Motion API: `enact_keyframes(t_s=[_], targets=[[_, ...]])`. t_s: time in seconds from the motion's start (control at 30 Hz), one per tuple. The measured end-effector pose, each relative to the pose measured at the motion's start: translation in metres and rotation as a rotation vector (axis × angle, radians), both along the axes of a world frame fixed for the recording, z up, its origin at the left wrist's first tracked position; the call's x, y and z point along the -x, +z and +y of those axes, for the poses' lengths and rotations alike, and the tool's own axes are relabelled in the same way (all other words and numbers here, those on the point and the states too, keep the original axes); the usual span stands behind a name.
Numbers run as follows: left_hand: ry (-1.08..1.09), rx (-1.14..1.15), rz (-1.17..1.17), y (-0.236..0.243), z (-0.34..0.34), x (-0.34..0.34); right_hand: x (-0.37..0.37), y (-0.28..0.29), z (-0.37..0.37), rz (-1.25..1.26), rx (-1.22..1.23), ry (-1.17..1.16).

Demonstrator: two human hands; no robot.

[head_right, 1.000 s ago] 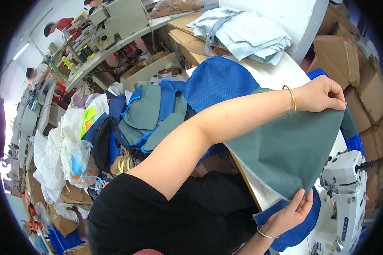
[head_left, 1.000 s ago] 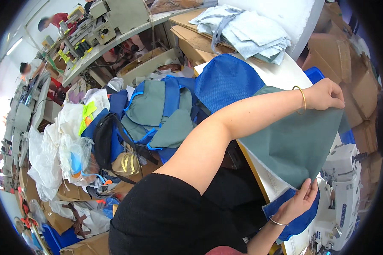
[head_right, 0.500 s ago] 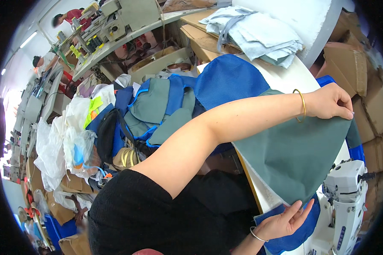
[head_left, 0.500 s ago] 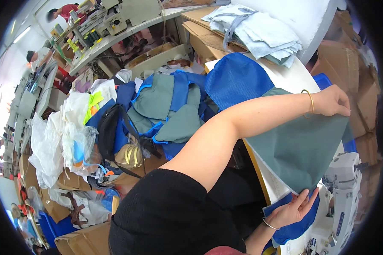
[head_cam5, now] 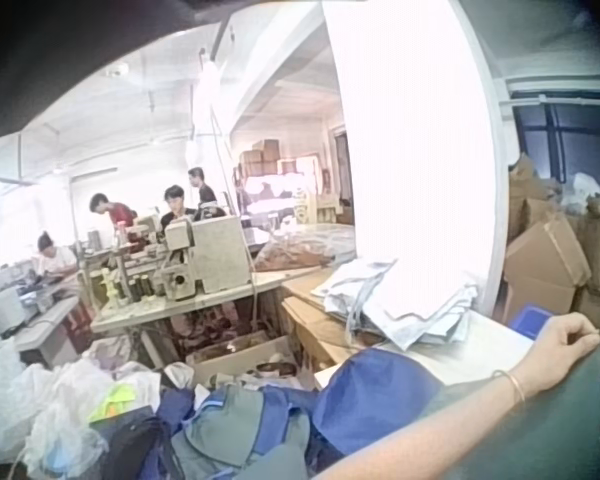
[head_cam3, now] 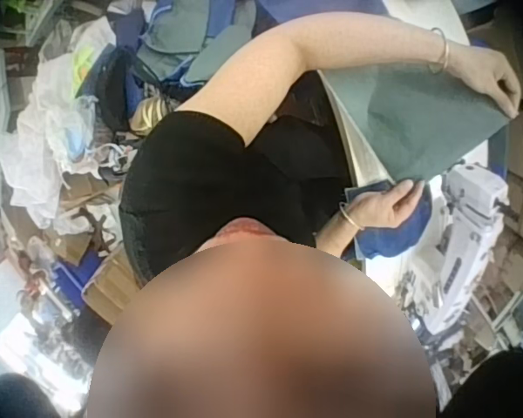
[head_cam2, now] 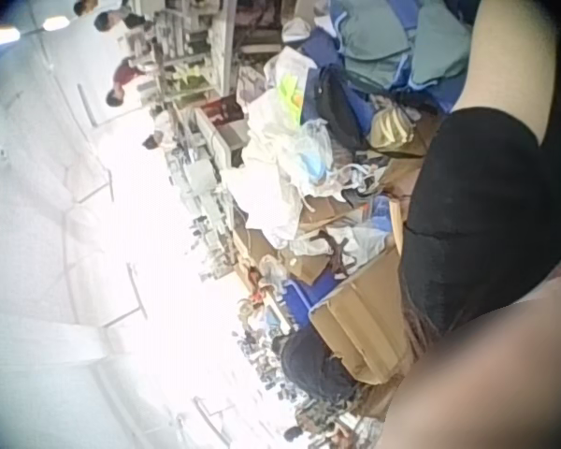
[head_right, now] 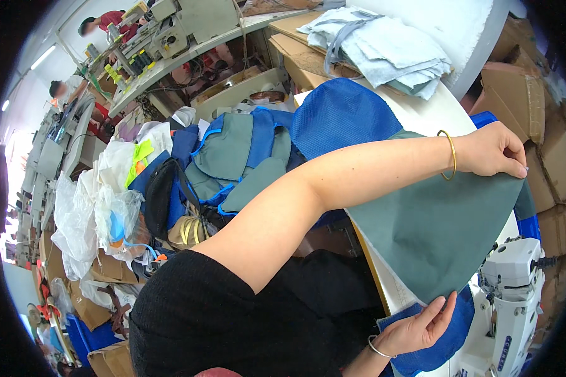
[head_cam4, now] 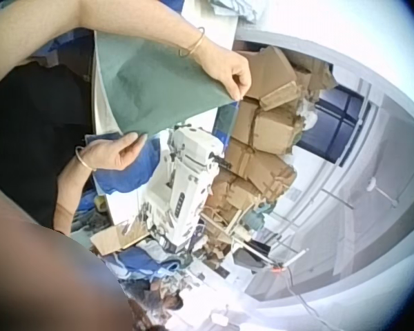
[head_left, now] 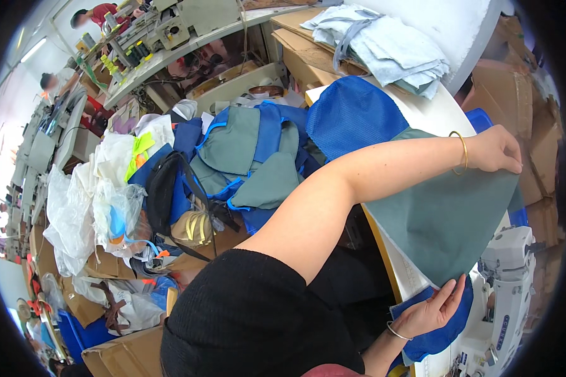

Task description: Sewing together two different colored fabric pieces using an industrial sewing machine.

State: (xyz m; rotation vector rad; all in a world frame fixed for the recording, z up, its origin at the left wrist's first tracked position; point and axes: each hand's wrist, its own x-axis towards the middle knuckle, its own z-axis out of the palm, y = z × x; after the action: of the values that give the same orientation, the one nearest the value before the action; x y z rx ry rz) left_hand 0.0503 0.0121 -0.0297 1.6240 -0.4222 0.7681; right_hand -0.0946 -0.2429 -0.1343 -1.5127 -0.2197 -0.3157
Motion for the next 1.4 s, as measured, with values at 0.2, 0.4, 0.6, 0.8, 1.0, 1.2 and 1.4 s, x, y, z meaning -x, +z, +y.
enact_keyframes(t_s=[0.2,0.4,0.6,0.8,1.0,1.2,1.4], targets=[[0.0,0.006,0.002,0.0,0.0,-0.002,0.003,0.003,0.0,0.006,0.002,0.021],[0.012,-0.008,0.007,-0.001,-0.001,-0.006,0.005,0.002,0.0,0.006,0.039,-0.016],[-0.01,-0.003,0.012,-0.002,-0.001,-0.007,0.007,0.001,0.0,-0.024,-0.011,0.029],[-0.012,0.001,0.022,-0.002,-0.001,-0.008,0.009,0.0,0.002,-0.016,0.02,0.02],[-0.025,0.017,0.029,-0.003,0.0,-0.009,0.008,-0.002,0.003,-0.026,0.034,0.012],[-0.05,0.034,0.033,-0.002,-0.002,-0.006,0.006,-0.008,-0.001,-0.078,-0.031,0.014],[0.023,0.009,0.004,-0.001,-0.001,-0.009,0.007,0.0,-0.005,-0.075,0.031,0.017]])
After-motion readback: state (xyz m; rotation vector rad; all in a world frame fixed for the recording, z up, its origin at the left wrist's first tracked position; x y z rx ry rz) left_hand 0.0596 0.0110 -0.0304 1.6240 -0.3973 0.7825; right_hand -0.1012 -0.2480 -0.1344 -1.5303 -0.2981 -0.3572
